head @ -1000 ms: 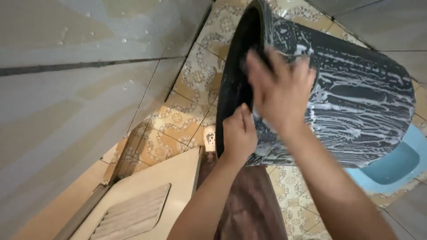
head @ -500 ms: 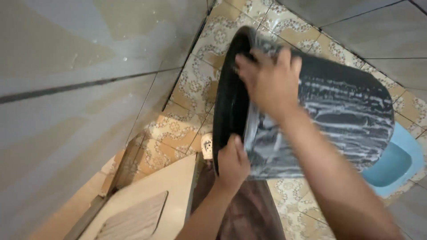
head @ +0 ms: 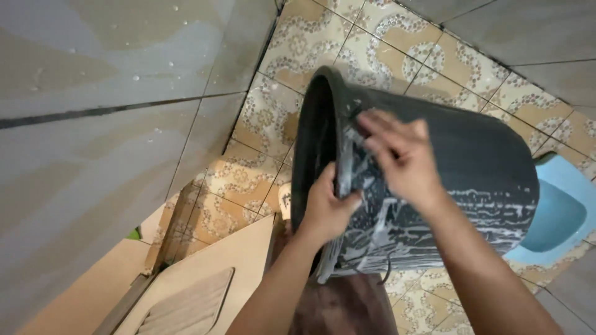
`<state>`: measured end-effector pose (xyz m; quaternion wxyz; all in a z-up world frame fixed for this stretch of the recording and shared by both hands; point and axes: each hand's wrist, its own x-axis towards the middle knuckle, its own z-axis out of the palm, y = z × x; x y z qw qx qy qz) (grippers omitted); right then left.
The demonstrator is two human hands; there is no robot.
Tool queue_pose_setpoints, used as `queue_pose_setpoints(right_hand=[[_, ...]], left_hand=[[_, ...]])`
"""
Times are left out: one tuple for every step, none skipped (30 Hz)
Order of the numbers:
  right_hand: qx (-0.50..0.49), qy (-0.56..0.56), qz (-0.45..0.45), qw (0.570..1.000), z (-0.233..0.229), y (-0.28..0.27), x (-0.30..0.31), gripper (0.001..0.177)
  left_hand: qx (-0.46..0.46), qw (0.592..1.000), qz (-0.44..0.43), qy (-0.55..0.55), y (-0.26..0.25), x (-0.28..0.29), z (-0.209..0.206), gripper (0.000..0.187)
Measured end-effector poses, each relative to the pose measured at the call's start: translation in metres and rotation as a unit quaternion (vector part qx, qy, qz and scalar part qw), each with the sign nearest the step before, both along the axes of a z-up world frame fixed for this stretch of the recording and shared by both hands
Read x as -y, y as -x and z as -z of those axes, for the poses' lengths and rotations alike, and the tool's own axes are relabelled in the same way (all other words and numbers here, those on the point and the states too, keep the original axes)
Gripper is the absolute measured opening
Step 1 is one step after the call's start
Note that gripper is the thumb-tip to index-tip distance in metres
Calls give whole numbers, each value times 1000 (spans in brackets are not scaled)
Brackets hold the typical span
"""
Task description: The recorder is cleaning a large black bucket and an orange scoop in a bathroom.
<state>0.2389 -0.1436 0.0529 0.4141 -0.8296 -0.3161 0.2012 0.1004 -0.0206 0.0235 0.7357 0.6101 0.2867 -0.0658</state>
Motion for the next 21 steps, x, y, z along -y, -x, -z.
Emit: queue_pose_setpoints(right_hand=[[24,-6,34,999,2,-4,9,35],[49,-13,70,996,4,-9,18,35],[51,-13,73,996,-4,-10,20,35],[61,-19,91,994,-11,-11,22,36],[71,-26,108,991,-18,-11,23,36],[68,-25,110,991,-14,2,30,36],[68,-46,110,991,-12,15,36,36],[70,-69,108,989,-9,26,41,36],[69,-70,108,989,-15,37,41,36],[101,-72,90,988,-20,44,39,37],[133,-75,71,986,-24,51,37,37],[134,-76,69,986,-27,47,31,37],[191,-52,59,979,-30,44,25,38],[244,-25,51,968,-33,42,20,39],[244,-25,51,968,-39,35,16,39],[265,-20,41,963,-44,28,12,38],[286,-15,31,958,-50,21,7,38],[287,-17,32,957,-48,23,7,38],[296,-18,5,955,-46,26,7,39],[306,-20,-25,952,-43,26,6,40],[307,-23,-28,951,-31,25,0,40]], left_hand=[[-4,999,5,33,3,4,-11,44],[-7,998,11,65,6,6,-20,48],[-6,998,14,65,2,6,-25,48],[0,998,31,60,-1,4,-30,48],[6,997,48,54,-5,2,-34,49],[3,997,49,55,-5,1,-30,49],[31,997,47,61,-6,-2,-26,51],[63,995,45,66,-9,-4,-22,53],[62,995,44,66,-12,-7,-22,53],[93,993,44,55,-19,-11,-20,53],[124,990,44,44,-26,-15,-18,53],[125,990,42,43,-25,-17,-13,53],[115,992,49,27,-25,-19,-9,52],[102,993,58,13,-23,-21,-5,51],[101,993,58,13,-23,-26,-7,51],[88,994,69,6,-23,-32,-10,51],[74,994,80,-1,-24,-38,-13,51],[75,994,80,-3,-24,-42,-16,51],[65,994,86,-29,-25,-46,-19,52],[56,993,87,-55,-26,-50,-22,53],[57,993,84,-58,-28,-51,-21,53]])
